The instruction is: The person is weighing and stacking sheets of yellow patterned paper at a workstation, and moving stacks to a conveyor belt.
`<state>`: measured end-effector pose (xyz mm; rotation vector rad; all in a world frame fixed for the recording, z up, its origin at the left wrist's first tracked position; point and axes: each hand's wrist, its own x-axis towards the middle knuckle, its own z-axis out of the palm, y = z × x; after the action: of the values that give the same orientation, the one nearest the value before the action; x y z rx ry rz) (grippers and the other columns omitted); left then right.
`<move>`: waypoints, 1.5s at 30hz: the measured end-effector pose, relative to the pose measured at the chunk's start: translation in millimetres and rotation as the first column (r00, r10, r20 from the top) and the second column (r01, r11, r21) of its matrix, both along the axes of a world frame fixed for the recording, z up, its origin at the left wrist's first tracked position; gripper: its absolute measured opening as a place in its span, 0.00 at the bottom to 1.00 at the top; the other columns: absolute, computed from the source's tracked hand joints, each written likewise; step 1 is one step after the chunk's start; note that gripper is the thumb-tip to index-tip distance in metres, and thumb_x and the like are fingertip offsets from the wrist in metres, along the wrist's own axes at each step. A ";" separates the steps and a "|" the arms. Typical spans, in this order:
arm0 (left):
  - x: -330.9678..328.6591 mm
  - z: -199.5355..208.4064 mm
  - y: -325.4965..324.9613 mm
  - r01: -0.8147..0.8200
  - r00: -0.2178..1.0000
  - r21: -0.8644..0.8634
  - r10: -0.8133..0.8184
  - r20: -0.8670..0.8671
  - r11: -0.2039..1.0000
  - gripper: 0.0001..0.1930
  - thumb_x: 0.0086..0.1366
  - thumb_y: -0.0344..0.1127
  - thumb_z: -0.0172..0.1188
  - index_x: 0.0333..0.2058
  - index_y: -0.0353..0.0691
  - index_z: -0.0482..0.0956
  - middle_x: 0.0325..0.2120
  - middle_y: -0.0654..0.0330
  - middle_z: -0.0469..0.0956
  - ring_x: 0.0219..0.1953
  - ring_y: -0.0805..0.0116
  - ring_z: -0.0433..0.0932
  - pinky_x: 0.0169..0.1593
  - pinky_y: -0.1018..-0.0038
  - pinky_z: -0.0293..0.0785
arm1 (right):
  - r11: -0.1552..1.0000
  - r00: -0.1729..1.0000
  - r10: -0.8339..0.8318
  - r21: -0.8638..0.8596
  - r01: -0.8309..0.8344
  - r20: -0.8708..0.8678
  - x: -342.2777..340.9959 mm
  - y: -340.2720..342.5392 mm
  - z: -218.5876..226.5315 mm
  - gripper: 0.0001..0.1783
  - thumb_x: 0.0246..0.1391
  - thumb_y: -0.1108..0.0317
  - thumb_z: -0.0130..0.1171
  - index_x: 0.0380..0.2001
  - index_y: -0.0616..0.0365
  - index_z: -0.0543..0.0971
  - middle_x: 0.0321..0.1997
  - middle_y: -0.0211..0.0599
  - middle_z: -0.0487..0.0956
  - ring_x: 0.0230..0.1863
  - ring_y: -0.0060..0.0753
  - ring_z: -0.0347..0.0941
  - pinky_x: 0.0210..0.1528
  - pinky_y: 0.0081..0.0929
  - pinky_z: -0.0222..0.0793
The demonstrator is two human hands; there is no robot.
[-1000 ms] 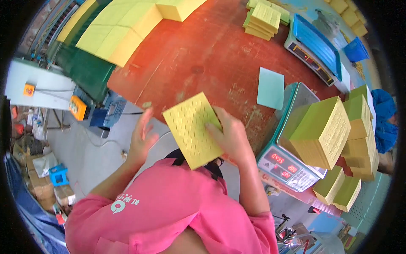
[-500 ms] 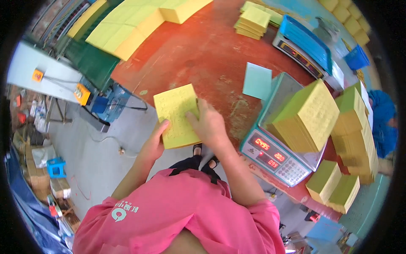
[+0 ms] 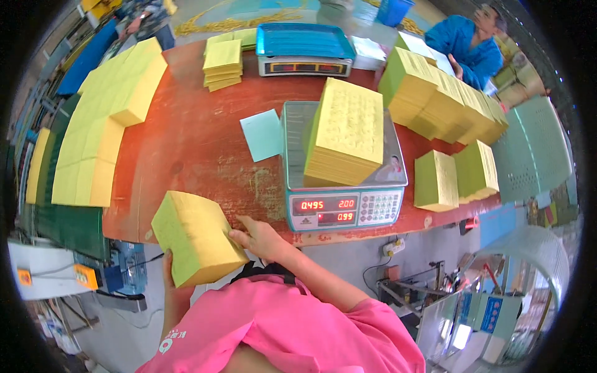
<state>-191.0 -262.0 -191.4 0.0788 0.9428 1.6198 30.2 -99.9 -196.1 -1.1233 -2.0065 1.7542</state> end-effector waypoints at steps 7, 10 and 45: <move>12.1 109.2 103.8 0.442 0.881 0.097 -0.412 -0.231 0.892 0.30 0.69 0.49 0.50 0.63 0.35 0.63 0.57 0.53 0.72 0.57 0.63 0.73 0.59 0.66 0.71 | 0.961 0.849 -0.275 -0.117 0.249 -0.451 61.0 10.6 112.9 0.36 0.62 0.57 0.57 0.65 0.68 0.58 0.62 0.46 0.69 0.64 0.34 0.63 0.66 0.33 0.57; 66.7 177.8 178.1 0.573 0.798 0.137 -0.512 -0.318 0.808 0.30 0.68 0.49 0.53 0.62 0.36 0.64 0.56 0.54 0.72 0.58 0.63 0.72 0.60 0.66 0.70 | 0.846 0.794 -0.464 0.068 0.528 -0.393 100.2 50.2 159.3 0.30 0.65 0.56 0.54 0.62 0.64 0.65 0.49 0.38 0.76 0.47 0.26 0.73 0.46 0.26 0.72; 175.2 191.4 331.9 0.685 0.507 -0.042 -0.517 -0.689 0.728 0.40 0.55 0.70 0.54 0.59 0.48 0.69 0.50 0.58 0.74 0.51 0.65 0.73 0.45 0.60 0.73 | 0.755 0.687 -0.620 -0.049 0.654 -0.379 195.1 159.7 149.1 0.22 0.62 0.55 0.54 0.47 0.63 0.80 0.38 0.31 0.80 0.32 0.21 0.71 0.35 0.21 0.69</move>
<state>-15.8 69.9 0.1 1.1250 1.0703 0.9907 225.3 59.8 -47.0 -1.1584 -1.2270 1.3495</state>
